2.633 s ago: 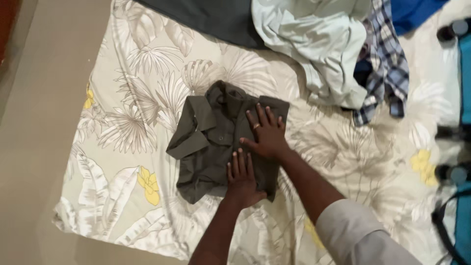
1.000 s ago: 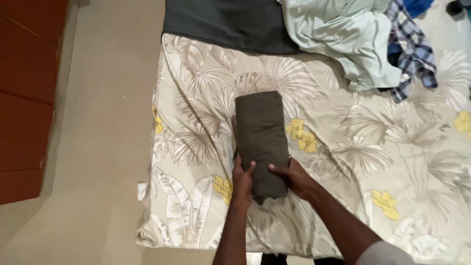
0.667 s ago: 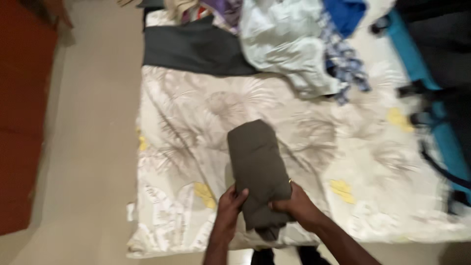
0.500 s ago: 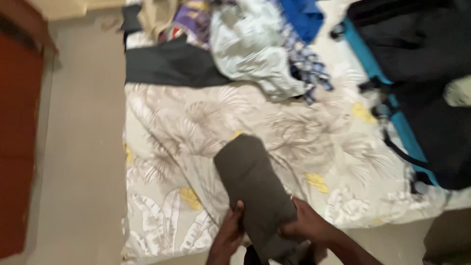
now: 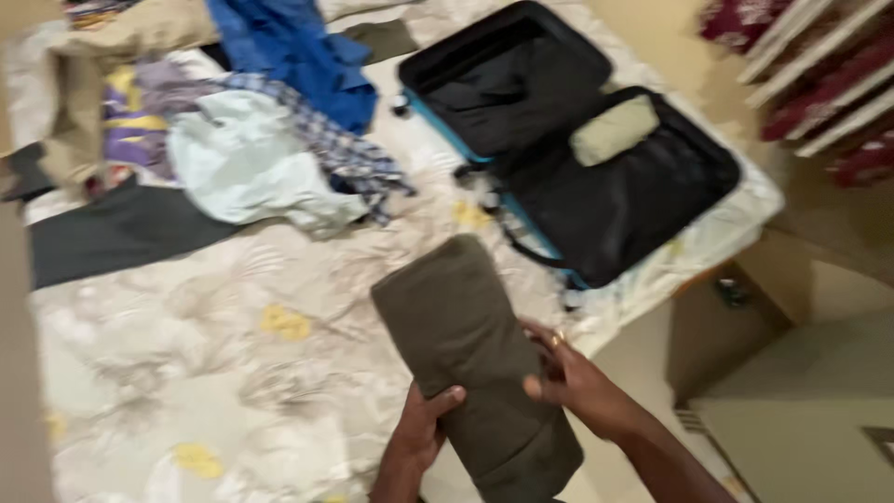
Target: The person folds a green button-up shirt on a bed. They smooth the fabric, fold the sleeves inward, fold the shirt in half, and then roll it into a compact bundle. The folded shirt is placed into an open suitcase.
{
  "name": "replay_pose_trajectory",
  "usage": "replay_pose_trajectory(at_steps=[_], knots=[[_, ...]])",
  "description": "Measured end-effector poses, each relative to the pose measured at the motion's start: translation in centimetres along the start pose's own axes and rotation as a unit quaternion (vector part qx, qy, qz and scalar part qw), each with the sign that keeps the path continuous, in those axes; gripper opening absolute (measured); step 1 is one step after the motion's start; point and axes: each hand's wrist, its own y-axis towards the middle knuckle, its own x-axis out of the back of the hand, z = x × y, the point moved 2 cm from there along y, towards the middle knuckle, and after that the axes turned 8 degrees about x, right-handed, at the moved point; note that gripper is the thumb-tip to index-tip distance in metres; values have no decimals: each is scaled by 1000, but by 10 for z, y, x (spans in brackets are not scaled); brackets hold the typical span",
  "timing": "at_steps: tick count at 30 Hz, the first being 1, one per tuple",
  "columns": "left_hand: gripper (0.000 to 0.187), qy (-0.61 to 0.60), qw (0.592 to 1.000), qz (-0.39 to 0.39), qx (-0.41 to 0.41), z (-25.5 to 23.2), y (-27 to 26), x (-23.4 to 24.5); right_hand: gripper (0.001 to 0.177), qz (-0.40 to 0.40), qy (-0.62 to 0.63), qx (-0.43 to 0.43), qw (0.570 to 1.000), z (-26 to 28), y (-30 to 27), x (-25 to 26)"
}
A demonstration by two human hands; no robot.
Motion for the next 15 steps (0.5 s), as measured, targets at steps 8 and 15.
replay_pose_trajectory(at_steps=[8, 15], knots=[[106, 228, 959, 32, -163, 52, 39, -159, 84, -33, -18, 116, 993, 61, -36, 134], [109, 79, 989, 99, -74, 87, 92, -178, 77, 28, -60, 105, 992, 88, -38, 183]])
